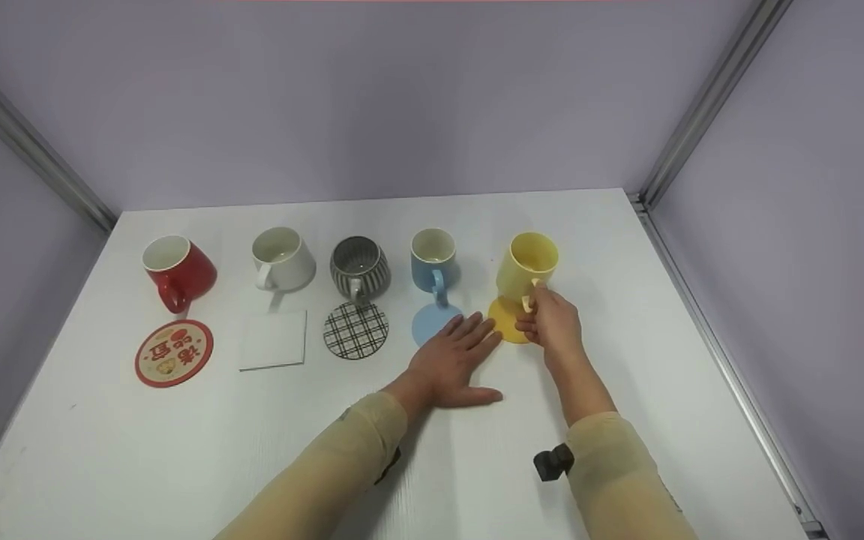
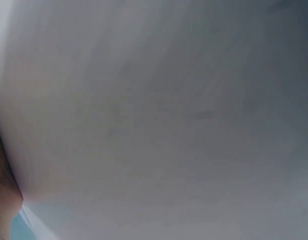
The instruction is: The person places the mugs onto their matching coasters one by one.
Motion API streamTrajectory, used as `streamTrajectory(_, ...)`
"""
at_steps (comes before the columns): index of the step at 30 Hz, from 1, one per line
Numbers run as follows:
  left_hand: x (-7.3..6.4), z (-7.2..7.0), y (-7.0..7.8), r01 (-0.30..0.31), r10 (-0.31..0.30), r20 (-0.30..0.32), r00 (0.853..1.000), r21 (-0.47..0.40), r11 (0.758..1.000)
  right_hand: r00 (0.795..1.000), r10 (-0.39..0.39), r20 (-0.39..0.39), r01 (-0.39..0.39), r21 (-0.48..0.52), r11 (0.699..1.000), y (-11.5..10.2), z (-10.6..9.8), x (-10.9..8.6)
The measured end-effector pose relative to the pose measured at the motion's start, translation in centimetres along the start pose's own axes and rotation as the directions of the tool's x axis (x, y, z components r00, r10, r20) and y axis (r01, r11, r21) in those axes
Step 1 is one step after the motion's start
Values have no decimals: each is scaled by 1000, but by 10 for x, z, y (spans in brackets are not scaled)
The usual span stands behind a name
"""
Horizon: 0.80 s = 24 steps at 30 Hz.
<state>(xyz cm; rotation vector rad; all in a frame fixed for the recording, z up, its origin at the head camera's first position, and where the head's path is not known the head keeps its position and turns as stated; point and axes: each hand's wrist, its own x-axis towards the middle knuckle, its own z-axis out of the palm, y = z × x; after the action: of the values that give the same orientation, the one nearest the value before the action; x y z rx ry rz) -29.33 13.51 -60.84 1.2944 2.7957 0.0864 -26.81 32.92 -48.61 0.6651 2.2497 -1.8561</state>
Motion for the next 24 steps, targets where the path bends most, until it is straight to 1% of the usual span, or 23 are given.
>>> streamTrajectory(4,0,0,0,-1,1,-2,1000,-10,1000,1000,-1,-1,1,5,1000,2,-1,-2)
streamTrajectory(8,0,0,-1,-3,3,-4,1000,-20,1000,1000,16,-8,-16,5,1000,4,-3,-3)
streamTrajectory(19,1,0,1,2,-1,17,1000,-25,1000,999,45,18,-45,-15,999,12,-7,-5)
streamTrajectory(24,1,0,-1,8,-8,12,1000,-31,999,999,52,17,-51,-26,998,14,-6,-5)
